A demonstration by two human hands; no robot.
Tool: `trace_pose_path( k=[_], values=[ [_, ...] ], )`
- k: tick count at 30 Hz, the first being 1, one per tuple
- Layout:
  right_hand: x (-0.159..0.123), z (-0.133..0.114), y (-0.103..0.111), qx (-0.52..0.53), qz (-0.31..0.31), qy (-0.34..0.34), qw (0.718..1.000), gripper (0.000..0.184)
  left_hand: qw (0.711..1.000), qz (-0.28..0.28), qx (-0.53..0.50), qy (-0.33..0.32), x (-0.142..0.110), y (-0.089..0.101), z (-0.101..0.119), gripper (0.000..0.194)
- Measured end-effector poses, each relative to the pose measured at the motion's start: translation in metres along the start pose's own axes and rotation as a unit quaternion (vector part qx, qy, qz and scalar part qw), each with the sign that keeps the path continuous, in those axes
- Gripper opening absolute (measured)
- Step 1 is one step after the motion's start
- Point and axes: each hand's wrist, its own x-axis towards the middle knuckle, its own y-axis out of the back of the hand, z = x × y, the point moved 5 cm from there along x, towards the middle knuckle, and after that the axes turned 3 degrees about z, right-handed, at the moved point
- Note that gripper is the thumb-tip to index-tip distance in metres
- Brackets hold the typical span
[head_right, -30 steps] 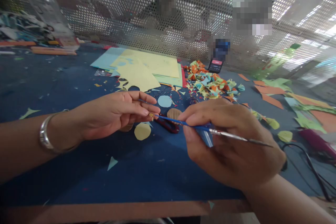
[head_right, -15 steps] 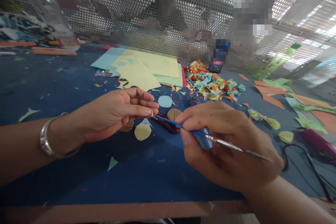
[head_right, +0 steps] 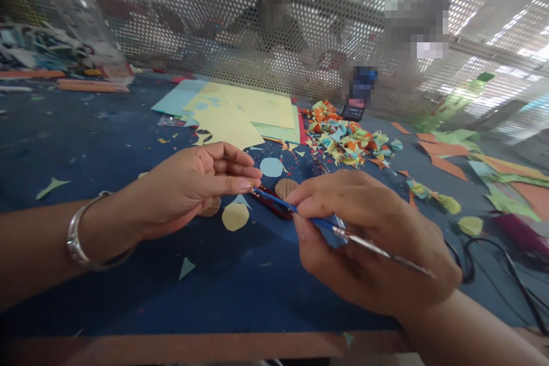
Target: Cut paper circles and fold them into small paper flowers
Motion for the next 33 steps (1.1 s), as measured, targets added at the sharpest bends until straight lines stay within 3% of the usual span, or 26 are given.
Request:
trace_pose_path(
  k=[4, 12, 19, 25, 33],
  values=[
    [0.004, -0.003, -0.001, -0.008, -0.039, 0.026, 0.999, 0.032, 1.0, 0.005, 0.007, -0.003, 0.0, -0.001, 0.001, 0.023],
    [-0.003, -0.001, 0.0, -0.003, 0.01, -0.014, 1.0, 0.021, 1.0, 0.008, 0.002, -0.003, 0.0, -0.001, 0.0, 0.024],
    [-0.003, -0.001, -0.001, -0.005, -0.008, 0.02, 1.0, 0.034, 1.0, 0.009, -0.003, -0.002, 0.001, -0.001, 0.001, 0.024],
    [-0.005, 0.0, -0.002, -0.006, -0.009, -0.014, 1.0, 0.033, 1.0, 0.008, 0.008, 0.005, 0.0, 0.0, -0.001, 0.027],
    [-0.009, 0.002, 0.0, 0.012, 0.003, 0.0, 1.0, 0.037, 0.999, -0.003, -0.004, 0.032, -0.001, -0.001, -0.002, 0.026]
  ],
)
